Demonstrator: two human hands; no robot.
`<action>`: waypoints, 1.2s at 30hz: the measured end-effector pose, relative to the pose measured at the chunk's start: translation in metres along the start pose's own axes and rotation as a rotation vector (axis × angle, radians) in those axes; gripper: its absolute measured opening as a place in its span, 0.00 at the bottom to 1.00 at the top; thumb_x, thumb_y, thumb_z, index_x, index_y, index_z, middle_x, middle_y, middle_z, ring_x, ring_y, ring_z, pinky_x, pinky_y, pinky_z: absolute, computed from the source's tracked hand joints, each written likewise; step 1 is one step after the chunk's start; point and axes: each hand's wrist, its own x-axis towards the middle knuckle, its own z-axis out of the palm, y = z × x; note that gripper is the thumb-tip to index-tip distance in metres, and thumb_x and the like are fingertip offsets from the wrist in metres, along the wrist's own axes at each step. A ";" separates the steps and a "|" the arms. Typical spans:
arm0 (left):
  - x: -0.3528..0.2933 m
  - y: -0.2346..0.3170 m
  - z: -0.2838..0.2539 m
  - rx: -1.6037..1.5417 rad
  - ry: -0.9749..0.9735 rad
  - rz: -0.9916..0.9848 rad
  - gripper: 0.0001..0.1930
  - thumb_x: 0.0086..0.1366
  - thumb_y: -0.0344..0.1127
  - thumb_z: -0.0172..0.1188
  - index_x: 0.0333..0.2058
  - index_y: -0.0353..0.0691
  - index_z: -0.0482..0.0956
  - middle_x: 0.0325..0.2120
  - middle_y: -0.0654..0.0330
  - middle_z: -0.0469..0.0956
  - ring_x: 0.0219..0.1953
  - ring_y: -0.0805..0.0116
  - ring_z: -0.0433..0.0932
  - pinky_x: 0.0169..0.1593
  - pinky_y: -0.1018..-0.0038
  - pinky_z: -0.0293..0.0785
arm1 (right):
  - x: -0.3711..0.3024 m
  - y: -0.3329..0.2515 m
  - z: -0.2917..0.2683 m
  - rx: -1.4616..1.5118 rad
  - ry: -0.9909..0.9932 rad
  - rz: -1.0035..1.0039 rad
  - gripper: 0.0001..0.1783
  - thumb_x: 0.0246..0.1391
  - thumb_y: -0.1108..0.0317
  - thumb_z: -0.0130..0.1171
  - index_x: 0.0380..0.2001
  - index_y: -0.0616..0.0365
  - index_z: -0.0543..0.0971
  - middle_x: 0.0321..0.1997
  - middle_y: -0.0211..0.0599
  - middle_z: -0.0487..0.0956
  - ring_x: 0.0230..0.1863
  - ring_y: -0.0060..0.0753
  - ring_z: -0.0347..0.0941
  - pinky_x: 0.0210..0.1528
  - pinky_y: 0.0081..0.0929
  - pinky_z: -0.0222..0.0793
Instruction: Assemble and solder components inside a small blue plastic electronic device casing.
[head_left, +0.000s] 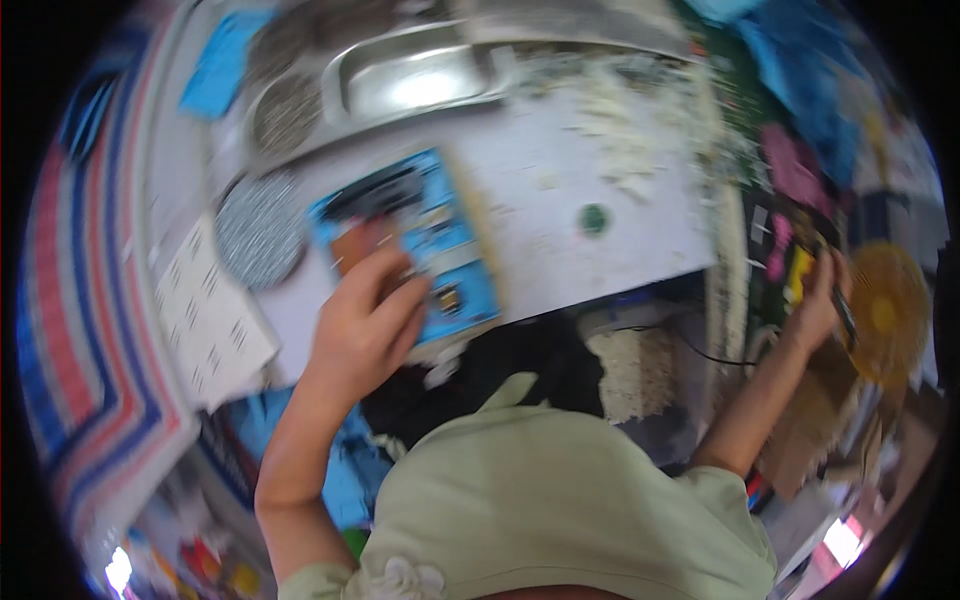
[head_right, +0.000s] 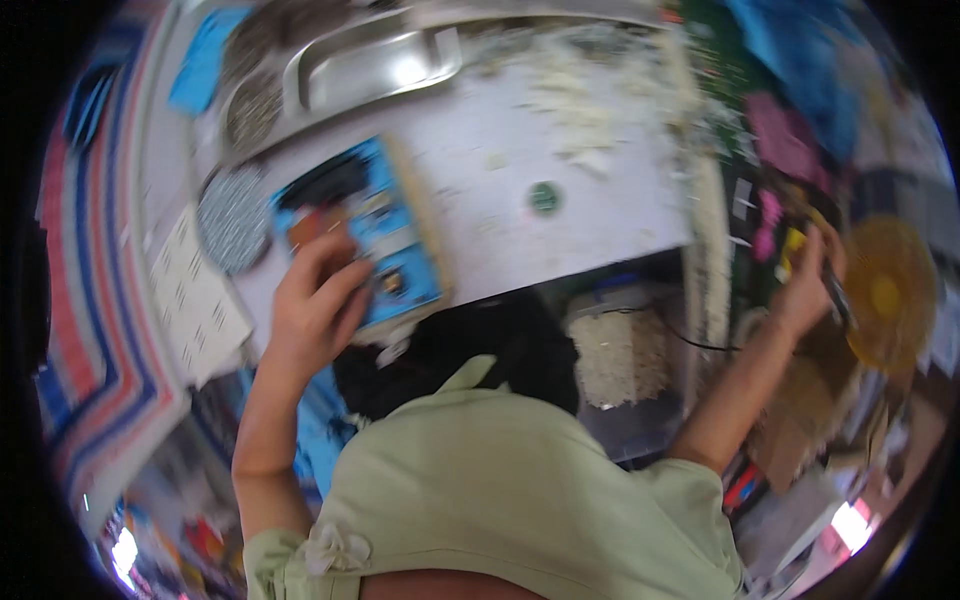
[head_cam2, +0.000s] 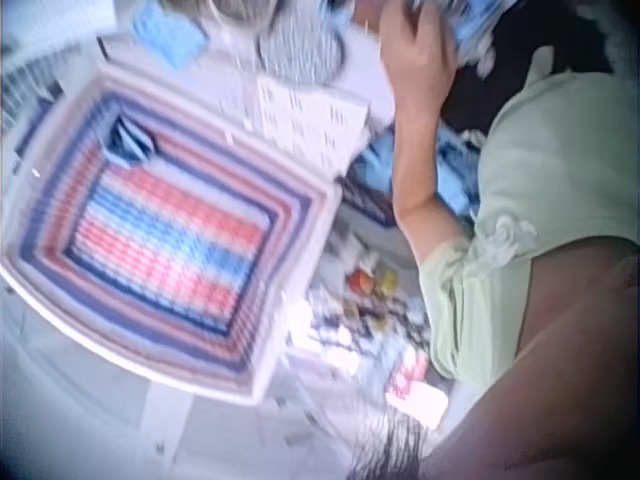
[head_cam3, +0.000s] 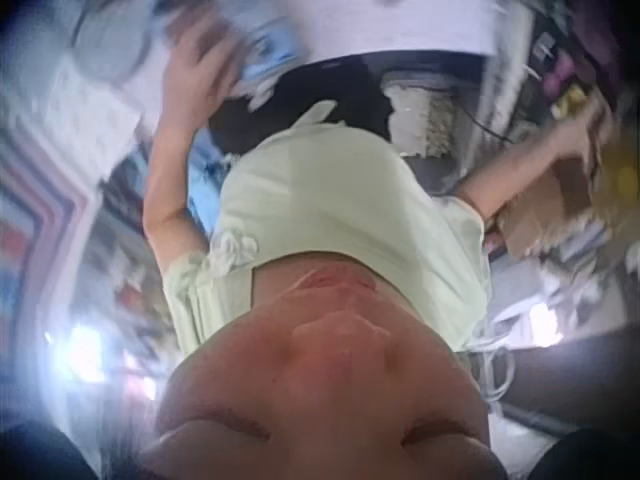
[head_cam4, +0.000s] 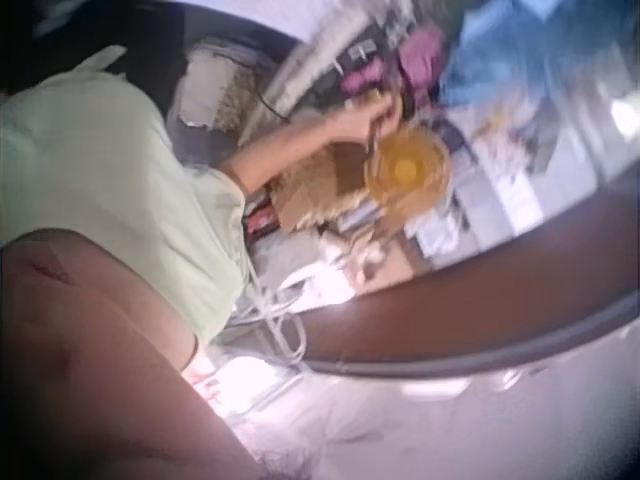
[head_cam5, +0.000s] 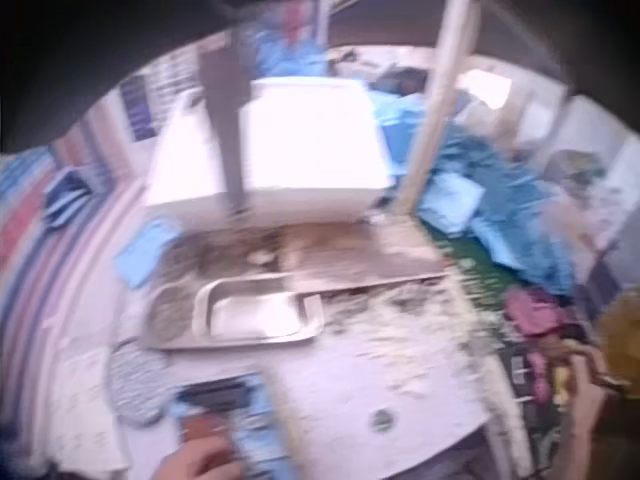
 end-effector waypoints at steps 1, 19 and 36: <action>-0.002 0.003 -0.004 -0.031 0.022 -0.032 0.21 0.53 0.24 0.69 0.48 0.39 0.81 0.51 0.48 0.76 0.48 0.48 0.80 0.47 0.61 0.80 | -0.010 0.004 0.003 0.163 0.036 0.134 0.16 0.67 0.63 0.60 0.53 0.60 0.79 0.36 0.30 0.77 0.33 0.19 0.68 0.32 0.18 0.63; 0.012 0.004 0.004 0.132 0.390 -0.058 0.16 0.49 0.24 0.71 0.38 0.45 0.85 0.42 0.59 0.75 0.40 0.60 0.75 0.45 0.64 0.66 | -0.220 -0.134 0.211 -0.185 -1.169 -0.836 0.12 0.48 0.61 0.69 0.23 0.56 0.80 0.24 0.35 0.78 0.30 0.44 0.75 0.32 0.40 0.71; 0.028 -0.003 0.013 0.235 0.333 -0.048 0.14 0.52 0.34 0.69 0.40 0.46 0.87 0.44 0.61 0.77 0.49 0.59 0.73 0.57 0.55 0.56 | -0.229 -0.139 0.208 -0.466 -1.111 -1.118 0.08 0.52 0.64 0.65 0.26 0.56 0.78 0.26 0.42 0.81 0.31 0.42 0.80 0.32 0.41 0.77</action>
